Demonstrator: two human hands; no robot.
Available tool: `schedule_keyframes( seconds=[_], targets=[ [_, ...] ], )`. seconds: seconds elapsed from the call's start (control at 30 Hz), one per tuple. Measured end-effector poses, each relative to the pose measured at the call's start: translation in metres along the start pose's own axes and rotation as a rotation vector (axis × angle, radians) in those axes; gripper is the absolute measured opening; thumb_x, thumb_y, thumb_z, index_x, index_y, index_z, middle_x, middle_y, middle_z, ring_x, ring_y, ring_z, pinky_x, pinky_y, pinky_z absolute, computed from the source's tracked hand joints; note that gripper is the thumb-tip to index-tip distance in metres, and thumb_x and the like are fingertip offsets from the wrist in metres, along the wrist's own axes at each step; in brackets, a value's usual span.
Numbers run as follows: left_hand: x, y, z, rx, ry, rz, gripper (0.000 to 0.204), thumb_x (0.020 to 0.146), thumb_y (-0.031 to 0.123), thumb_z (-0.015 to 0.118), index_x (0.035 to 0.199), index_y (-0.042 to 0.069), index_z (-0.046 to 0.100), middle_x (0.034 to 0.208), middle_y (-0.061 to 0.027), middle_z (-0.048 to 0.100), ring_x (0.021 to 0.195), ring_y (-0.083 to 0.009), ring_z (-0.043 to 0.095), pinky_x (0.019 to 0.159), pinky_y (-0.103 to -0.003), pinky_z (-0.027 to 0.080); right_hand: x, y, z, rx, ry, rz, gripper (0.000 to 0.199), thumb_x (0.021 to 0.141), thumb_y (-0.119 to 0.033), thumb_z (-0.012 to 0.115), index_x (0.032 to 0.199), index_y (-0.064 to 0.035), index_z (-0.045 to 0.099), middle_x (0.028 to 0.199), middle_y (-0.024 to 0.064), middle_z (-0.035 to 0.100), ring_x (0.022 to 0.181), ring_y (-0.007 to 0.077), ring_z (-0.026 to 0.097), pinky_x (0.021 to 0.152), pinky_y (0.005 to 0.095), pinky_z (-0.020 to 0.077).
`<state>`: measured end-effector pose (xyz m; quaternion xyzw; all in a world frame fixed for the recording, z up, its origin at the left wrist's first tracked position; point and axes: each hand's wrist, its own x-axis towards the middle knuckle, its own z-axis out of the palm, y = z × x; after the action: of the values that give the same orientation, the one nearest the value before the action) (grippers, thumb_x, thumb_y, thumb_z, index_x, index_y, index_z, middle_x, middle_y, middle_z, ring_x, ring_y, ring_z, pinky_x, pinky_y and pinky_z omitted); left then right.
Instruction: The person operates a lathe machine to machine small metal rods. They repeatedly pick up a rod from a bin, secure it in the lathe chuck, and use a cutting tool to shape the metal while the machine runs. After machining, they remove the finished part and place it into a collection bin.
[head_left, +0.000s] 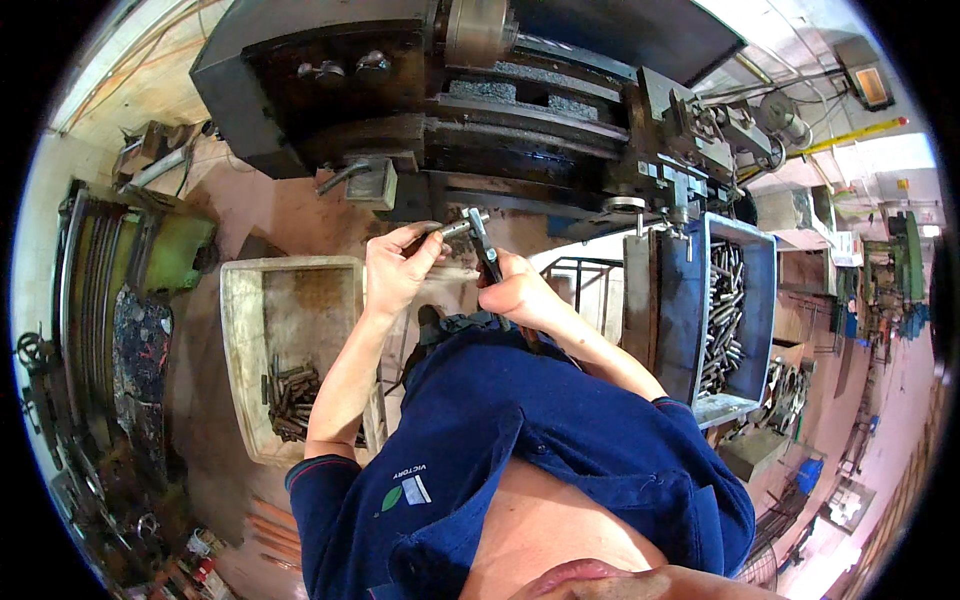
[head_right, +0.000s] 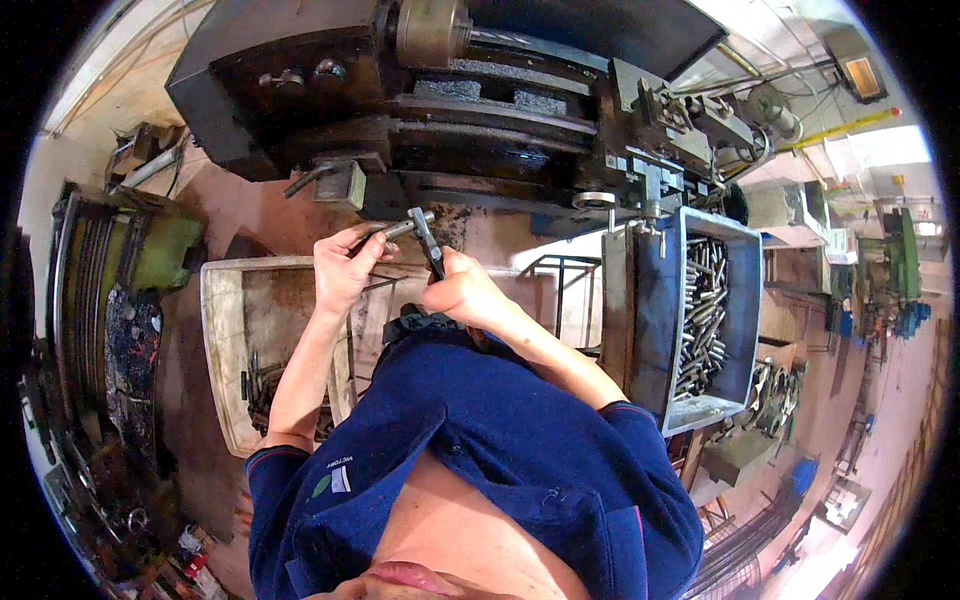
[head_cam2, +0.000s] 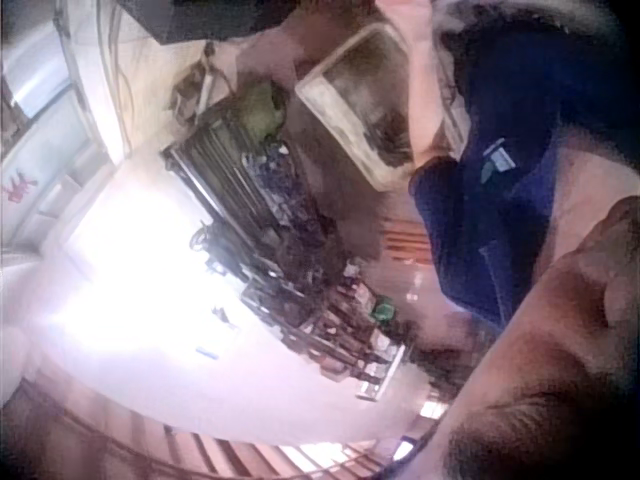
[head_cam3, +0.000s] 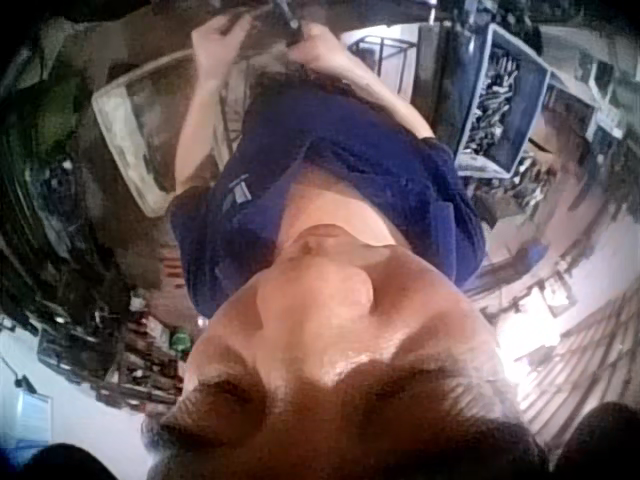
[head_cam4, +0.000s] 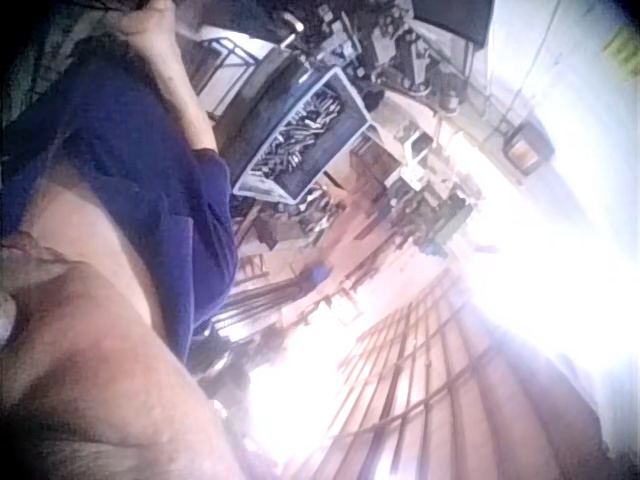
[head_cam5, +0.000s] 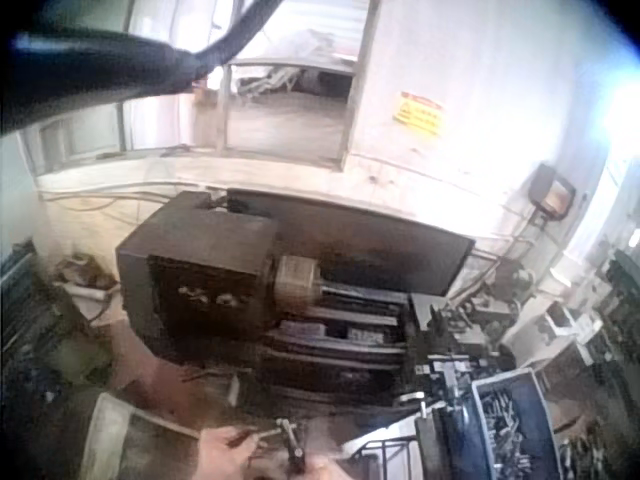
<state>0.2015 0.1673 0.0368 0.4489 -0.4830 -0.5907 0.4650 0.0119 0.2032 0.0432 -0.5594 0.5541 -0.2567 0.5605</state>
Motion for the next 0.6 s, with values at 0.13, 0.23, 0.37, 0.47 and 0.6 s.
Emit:
schedule_keyframes(
  seconds=[0.13, 0.23, 0.37, 0.47, 0.6],
  targets=[
    [0.007, 0.000, 0.003, -0.048, -0.052, -0.063, 0.021, 0.082, 0.012, 0.061, 0.094, -0.005, 0.062, 0.078, -0.0072, 0.064, 0.069, -0.0102, 0.060, 0.063, -0.023, 0.050, -0.001, 0.009, 0.007, -0.101, 0.085, -0.105, 0.033, 0.056, -0.019, 0.061, 0.076, 0.0040, 0.049, 0.067, 0.0211, 0.052, 0.066, 0.0343, 0.054, 0.059, 0.0369, 0.0423],
    [0.014, -0.008, -0.001, -0.058, -0.149, -0.104, 0.022, 0.083, 0.012, 0.060, 0.096, -0.006, 0.059, 0.079, -0.0093, 0.064, 0.069, -0.0139, 0.062, 0.063, -0.025, 0.051, -0.008, -0.014, 0.008, -0.218, 0.168, 0.123, 0.030, 0.058, -0.017, 0.060, 0.078, 0.0034, 0.051, 0.064, 0.0183, 0.051, 0.064, 0.0295, 0.055, 0.058, 0.0352, 0.0422],
    [0.022, -0.012, -0.004, -0.131, -0.192, -0.181, 0.028, 0.084, 0.014, 0.060, 0.105, -0.003, 0.054, 0.085, -0.0082, 0.063, 0.072, -0.0137, 0.062, 0.066, -0.025, 0.051, -0.005, 0.011, 0.013, 0.139, 0.160, 0.183, 0.030, 0.059, -0.017, 0.057, 0.081, 0.0029, 0.056, 0.065, 0.0087, 0.053, 0.064, 0.0157, 0.052, 0.058, 0.0303, 0.0416],
    [0.021, -0.034, -0.004, -0.132, -0.247, -0.170, 0.028, 0.082, 0.014, 0.062, 0.103, -0.004, 0.055, 0.085, -0.0072, 0.063, 0.074, -0.0105, 0.060, 0.066, -0.023, 0.048, -0.011, -0.004, 0.005, 0.273, 0.193, 0.224, 0.029, 0.059, -0.013, 0.056, 0.084, 0.0028, 0.056, 0.070, 0.0049, 0.055, 0.067, 0.0155, 0.052, 0.062, 0.0276, 0.0425],
    [0.003, -0.046, 0.024, 0.047, -0.607, -0.313, 0.036, 0.078, 0.021, 0.067, 0.101, -0.002, 0.053, 0.089, -0.0058, 0.061, 0.079, -0.0120, 0.057, 0.070, -0.027, 0.047, -0.001, -0.003, -0.005, 0.753, 0.395, 0.105, 0.017, 0.062, -0.008, 0.054, 0.077, -0.0034, 0.051, 0.067, 0.0030, 0.050, 0.062, 0.0145, 0.049, 0.059, 0.0262, 0.0399]
  ],
)
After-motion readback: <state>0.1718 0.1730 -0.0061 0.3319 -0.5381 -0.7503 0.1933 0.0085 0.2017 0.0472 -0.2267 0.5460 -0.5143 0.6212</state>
